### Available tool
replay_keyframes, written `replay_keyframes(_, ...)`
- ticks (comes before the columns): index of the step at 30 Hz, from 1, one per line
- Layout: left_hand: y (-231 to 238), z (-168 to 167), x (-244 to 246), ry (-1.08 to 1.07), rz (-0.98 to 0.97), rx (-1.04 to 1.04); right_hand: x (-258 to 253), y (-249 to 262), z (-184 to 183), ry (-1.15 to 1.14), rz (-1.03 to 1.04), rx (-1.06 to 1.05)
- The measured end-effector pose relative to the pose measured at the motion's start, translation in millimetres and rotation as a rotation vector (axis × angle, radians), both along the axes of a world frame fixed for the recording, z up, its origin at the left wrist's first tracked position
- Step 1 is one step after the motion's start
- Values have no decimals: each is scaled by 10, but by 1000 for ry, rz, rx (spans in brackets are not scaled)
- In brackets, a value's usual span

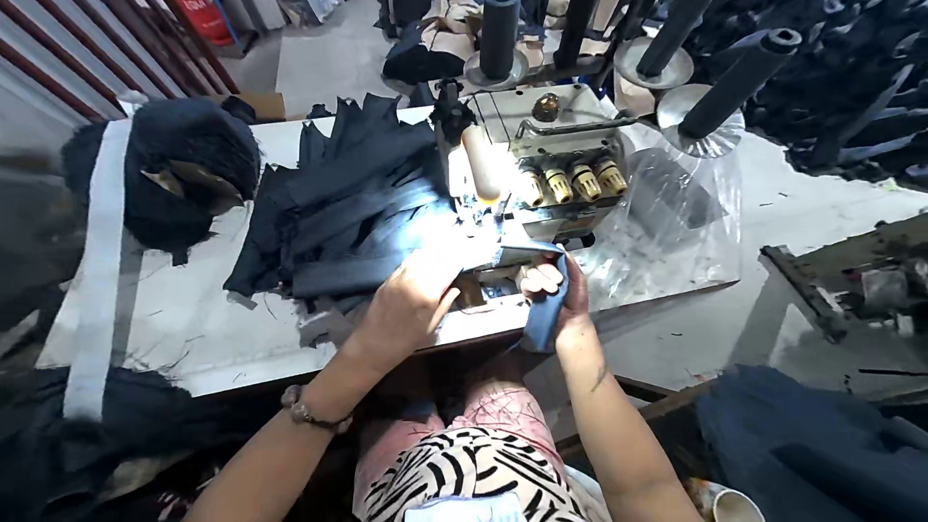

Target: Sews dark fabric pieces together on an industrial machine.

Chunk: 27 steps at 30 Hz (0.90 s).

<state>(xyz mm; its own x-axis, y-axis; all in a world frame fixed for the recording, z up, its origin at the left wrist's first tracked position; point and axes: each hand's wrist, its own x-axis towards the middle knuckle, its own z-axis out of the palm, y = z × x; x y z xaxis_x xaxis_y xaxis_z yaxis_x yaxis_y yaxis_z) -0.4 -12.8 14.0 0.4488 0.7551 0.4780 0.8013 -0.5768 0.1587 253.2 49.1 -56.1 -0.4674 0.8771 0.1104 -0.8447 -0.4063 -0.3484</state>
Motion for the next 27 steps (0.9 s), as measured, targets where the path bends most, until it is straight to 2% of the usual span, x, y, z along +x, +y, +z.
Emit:
replay_keyframes(5,93,63,-41,2,-8,-93,-105,56,77,59,-75,-55)
replay_keyframes(8,225,183,-113,-20,-46,-173,-153,81,94,91,-75,-19)
replay_keyframes(11,394,293,-146,-50,-125,-132,-151,64,99,95,-77,-20)
replay_keyframes(13,459,368,-185,-29,-153,-130,-139,13,127,-4,-79,-45)
replay_keyframes(15,490,407,-217,0,-113,-181,-165,-80,187,-220,-60,-35)
replay_keyframes(17,414,371,-175,-17,-37,-194,-237,-192,283,-467,-60,86)
replay_keyframes(19,192,395,-12,-156,15,-197,-297,-315,403,-671,13,285)
replay_keyframes(21,-29,455,146,-249,-11,-211,-335,-410,471,-613,162,467)
replay_keyframes(24,-254,712,41,-308,-144,-309,-287,-416,569,-354,319,679)
replay_keyframes(27,-232,1030,-435,-168,4,-231,-181,-319,573,-168,317,750)
